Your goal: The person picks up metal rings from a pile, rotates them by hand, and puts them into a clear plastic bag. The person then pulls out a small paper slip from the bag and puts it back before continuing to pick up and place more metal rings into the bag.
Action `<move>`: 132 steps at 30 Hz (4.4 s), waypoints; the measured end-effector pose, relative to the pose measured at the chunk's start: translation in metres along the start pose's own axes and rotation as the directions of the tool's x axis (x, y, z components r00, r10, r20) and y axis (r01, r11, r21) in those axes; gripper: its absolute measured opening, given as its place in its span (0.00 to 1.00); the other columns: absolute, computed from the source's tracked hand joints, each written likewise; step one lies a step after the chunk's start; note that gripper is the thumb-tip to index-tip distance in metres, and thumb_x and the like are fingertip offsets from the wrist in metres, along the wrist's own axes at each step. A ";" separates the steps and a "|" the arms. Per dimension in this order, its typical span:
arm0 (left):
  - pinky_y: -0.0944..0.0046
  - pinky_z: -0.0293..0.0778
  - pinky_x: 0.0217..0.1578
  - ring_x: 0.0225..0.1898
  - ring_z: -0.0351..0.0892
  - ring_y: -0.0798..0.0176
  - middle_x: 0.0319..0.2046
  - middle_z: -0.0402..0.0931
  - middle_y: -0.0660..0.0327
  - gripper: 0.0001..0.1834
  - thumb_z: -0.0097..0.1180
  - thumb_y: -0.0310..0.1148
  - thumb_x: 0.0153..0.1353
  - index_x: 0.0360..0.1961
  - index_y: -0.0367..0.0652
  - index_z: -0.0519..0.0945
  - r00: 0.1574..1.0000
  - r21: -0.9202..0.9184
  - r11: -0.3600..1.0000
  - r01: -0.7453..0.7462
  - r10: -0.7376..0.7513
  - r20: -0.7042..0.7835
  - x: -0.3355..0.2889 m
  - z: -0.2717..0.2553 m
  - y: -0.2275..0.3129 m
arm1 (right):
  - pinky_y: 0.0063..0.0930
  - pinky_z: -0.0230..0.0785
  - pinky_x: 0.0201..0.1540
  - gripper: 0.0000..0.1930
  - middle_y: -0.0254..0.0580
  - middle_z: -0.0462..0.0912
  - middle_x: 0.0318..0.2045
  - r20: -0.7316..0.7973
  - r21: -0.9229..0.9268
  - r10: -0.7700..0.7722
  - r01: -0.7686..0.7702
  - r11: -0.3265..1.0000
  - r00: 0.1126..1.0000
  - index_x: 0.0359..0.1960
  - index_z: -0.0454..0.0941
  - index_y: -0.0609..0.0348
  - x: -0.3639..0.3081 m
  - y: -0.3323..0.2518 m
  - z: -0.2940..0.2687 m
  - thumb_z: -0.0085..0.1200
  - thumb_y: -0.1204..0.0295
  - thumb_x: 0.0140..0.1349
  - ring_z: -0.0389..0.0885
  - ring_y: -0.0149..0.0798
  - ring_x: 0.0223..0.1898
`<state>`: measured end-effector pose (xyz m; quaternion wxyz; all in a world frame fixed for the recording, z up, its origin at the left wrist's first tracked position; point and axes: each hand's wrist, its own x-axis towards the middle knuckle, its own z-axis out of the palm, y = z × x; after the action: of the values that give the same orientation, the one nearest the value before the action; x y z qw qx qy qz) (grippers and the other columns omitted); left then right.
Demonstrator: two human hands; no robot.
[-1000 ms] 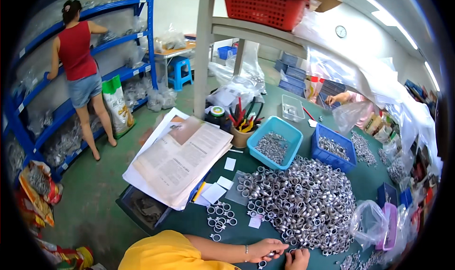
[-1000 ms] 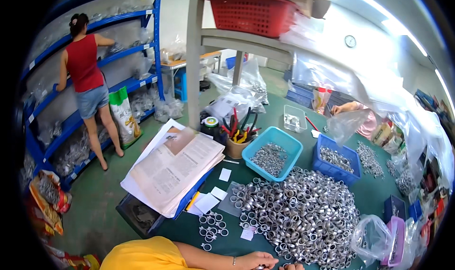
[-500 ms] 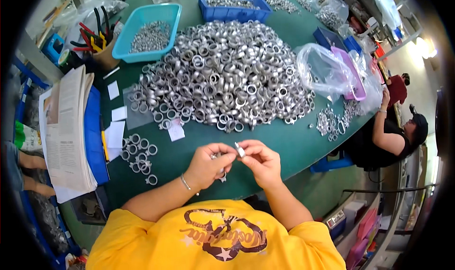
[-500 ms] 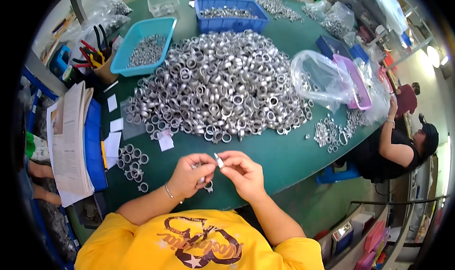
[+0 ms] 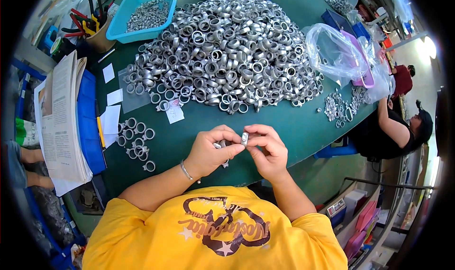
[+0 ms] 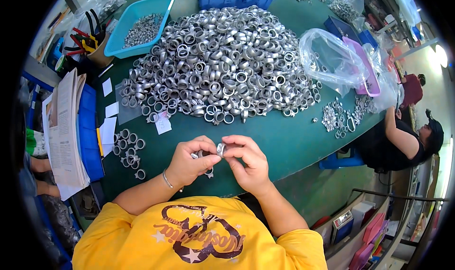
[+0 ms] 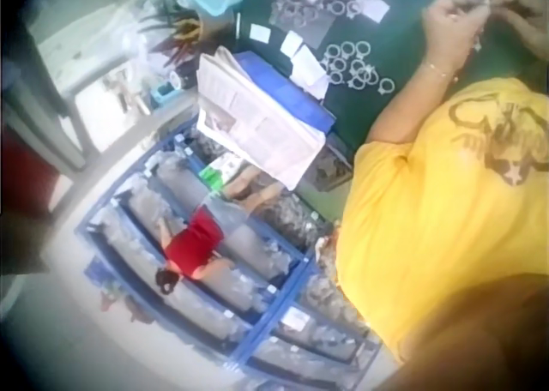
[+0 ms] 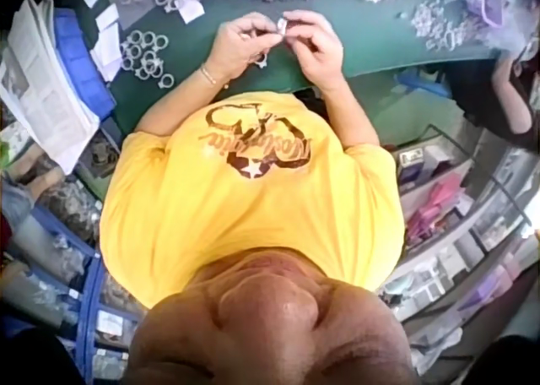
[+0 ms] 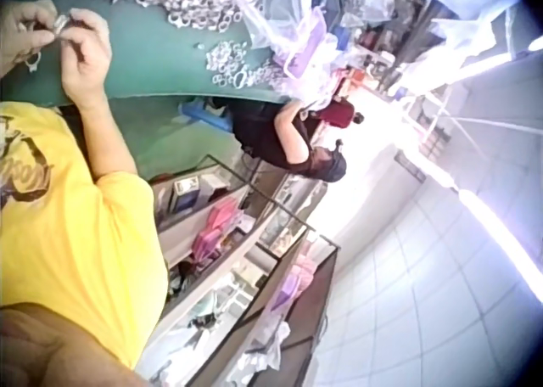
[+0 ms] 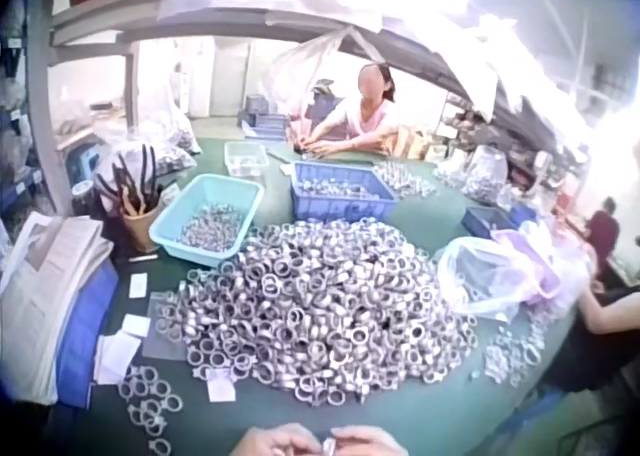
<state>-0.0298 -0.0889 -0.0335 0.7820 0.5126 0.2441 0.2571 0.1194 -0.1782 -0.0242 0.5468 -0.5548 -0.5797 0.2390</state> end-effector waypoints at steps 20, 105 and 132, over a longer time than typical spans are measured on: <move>0.78 0.64 0.23 0.23 0.69 0.77 0.28 0.72 0.65 0.05 0.62 0.21 0.46 0.27 0.38 0.80 0.973 0.257 0.938 -0.231 0.216 0.085 -0.001 0.002 -0.005 | 0.15 0.64 0.30 0.14 0.33 0.75 0.27 0.081 0.403 0.431 -0.425 0.810 0.899 0.44 0.71 0.66 -0.007 -0.003 0.001 0.37 0.68 0.67 0.72 0.24 0.27; 0.77 0.67 0.23 0.25 0.71 0.75 0.28 0.74 0.65 0.11 0.62 0.24 0.49 0.35 0.40 0.78 0.985 0.223 0.961 -0.162 0.170 -0.017 0.001 0.002 -0.005 | 0.24 0.72 0.41 0.13 0.48 0.70 0.42 -0.016 0.435 0.140 -0.119 0.892 0.990 0.42 0.71 0.68 -0.011 0.015 0.000 0.51 0.86 0.54 0.74 0.35 0.41; 0.74 0.65 0.12 0.23 0.74 0.66 0.29 0.73 0.56 0.05 0.50 0.30 0.59 0.33 0.41 0.70 0.970 -0.566 0.796 0.213 -0.243 0.024 0.008 -0.010 -0.005 | 0.30 0.66 0.40 0.09 0.45 0.73 0.39 0.041 -0.670 0.094 -0.042 0.741 0.995 0.31 0.74 0.61 0.019 0.034 -0.004 0.52 0.84 0.47 0.71 0.46 0.40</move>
<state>-0.0297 -0.0787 -0.0431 0.9172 0.2187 0.2366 0.2344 0.1405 -0.1529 -0.0463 0.2816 -0.7254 -0.6256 0.0556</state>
